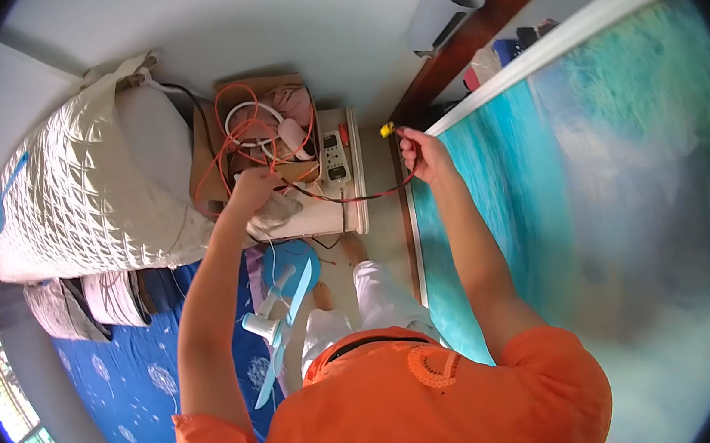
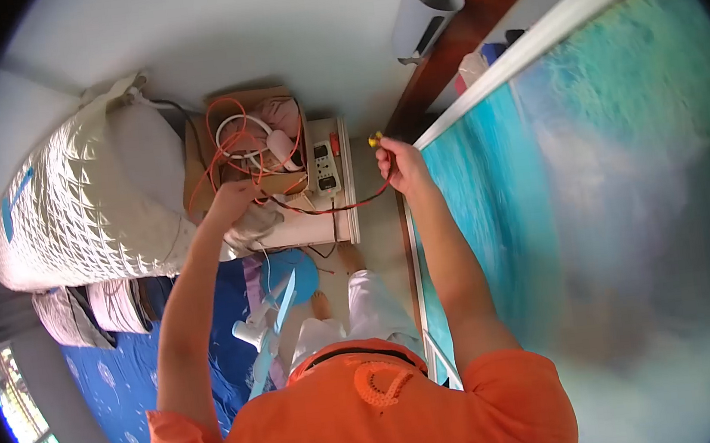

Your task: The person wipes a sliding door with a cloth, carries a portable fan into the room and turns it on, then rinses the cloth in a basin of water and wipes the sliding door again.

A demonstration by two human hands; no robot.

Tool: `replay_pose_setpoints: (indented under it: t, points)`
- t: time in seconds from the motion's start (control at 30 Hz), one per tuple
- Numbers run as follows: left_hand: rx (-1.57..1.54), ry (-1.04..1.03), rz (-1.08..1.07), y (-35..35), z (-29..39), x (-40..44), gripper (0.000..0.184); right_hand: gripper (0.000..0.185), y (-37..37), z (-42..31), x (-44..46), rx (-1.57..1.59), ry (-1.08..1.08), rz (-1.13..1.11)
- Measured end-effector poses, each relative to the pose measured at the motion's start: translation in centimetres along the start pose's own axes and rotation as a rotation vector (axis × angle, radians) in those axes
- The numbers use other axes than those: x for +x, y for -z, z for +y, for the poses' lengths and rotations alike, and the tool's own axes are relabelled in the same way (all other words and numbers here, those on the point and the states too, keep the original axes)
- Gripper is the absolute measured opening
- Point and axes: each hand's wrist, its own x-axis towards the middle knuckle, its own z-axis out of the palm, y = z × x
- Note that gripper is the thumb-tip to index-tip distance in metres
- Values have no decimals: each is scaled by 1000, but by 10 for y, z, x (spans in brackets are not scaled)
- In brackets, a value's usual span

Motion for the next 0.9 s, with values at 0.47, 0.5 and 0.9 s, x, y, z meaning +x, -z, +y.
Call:
replay_pose_setpoints:
  t: [0.47, 0.5, 0.9]
  points:
    - [-316, -75, -307, -38, 141, 17, 25, 35, -76, -35, -37, -905, 447, -328]
    - [-215, -137, -257, -41, 138, 16, 24, 37, -73, -37, -25, -881, 433, -165]
    - [363, -309, -265, -106, 30, -16, 35, 18, -89, -9, 54, -383, 158, 67]
